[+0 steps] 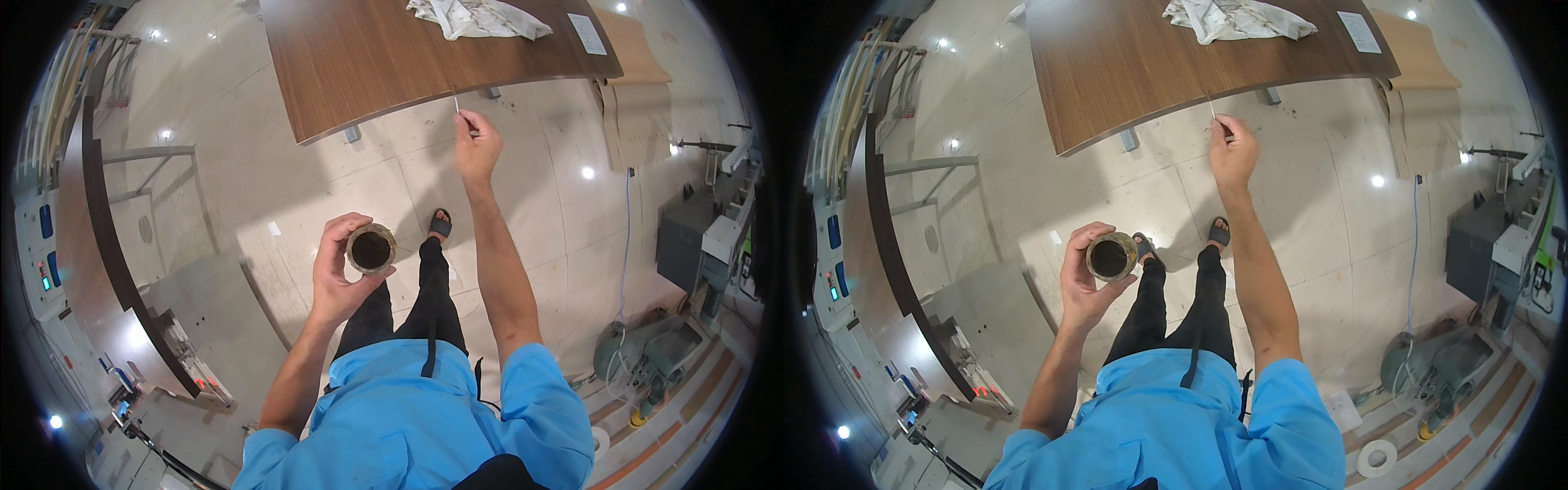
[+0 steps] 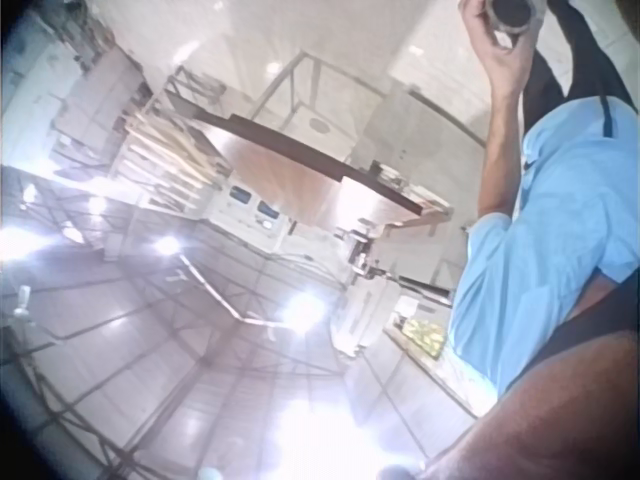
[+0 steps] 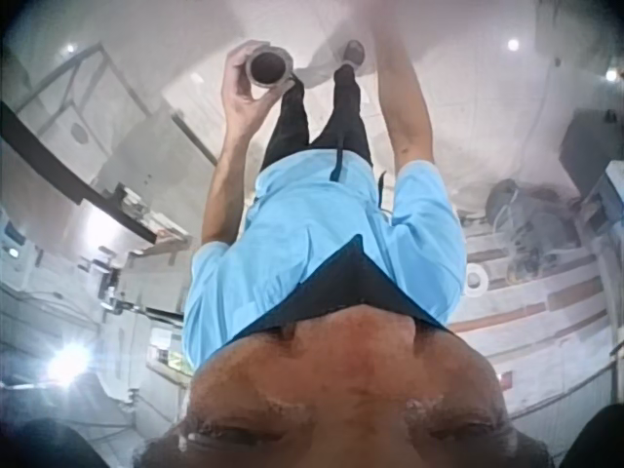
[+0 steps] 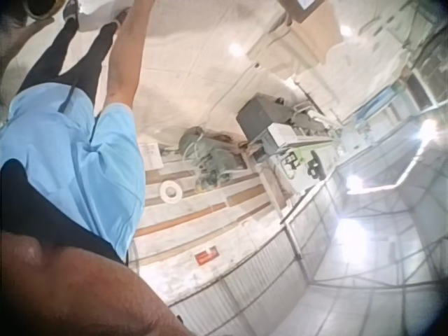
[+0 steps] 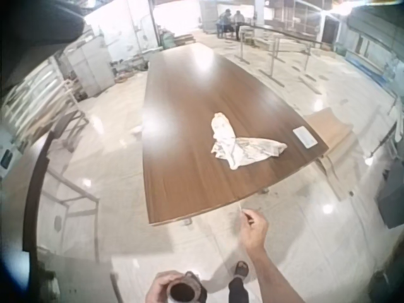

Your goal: The person applies a dark finish to the edges of a wooden tabletop using a small brush and a cloth. They repeatedly dip the brush into a container, apply the finish along the edges, and wipe the surface with a cloth.

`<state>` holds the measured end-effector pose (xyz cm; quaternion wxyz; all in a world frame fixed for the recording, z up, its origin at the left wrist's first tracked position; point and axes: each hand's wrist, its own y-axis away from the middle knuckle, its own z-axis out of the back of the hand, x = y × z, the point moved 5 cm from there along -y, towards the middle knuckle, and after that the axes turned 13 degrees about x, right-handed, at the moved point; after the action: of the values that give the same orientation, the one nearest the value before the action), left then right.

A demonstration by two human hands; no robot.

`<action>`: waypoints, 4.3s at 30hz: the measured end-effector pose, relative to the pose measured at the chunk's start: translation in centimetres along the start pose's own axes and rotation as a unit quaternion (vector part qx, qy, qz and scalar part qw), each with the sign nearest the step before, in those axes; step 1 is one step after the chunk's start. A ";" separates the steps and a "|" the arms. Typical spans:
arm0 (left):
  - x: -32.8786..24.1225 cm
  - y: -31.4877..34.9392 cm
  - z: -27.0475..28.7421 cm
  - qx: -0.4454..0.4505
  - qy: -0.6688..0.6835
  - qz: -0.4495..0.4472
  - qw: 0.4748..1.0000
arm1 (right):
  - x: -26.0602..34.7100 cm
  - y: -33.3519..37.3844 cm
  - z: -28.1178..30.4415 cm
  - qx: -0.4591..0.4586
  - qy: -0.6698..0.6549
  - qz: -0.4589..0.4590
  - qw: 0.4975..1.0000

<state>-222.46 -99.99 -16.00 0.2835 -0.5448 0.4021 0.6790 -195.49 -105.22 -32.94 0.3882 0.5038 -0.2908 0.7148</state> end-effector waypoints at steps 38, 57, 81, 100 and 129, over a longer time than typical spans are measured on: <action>5.2 24.4 44.3 -0.053 0.014 -0.049 0.997 | 21.4 27.0 -47.2 0.149 -0.009 -0.035 0.988; 7.8 30.6 56.5 -0.071 0.028 -0.054 0.996 | 26.2 32.8 -60.0 0.190 0.061 0.117 0.973; 8.7 31.4 56.1 -0.071 0.022 -0.056 0.996 | 26.0 31.7 -59.2 0.211 0.098 0.186 0.954; 10.0 29.4 59.2 -0.090 0.045 -0.039 0.994 | 26.2 28.8 -62.3 0.215 0.155 0.216 0.940; 10.2 28.4 61.0 -0.100 0.059 -0.037 0.993 | 27.4 27.5 -63.5 0.247 0.224 0.260 0.906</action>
<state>-279.61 -63.02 -14.09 0.2284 -0.6240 0.3274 0.6718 -255.46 -61.42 -28.19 0.1067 0.3163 -0.1313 0.9334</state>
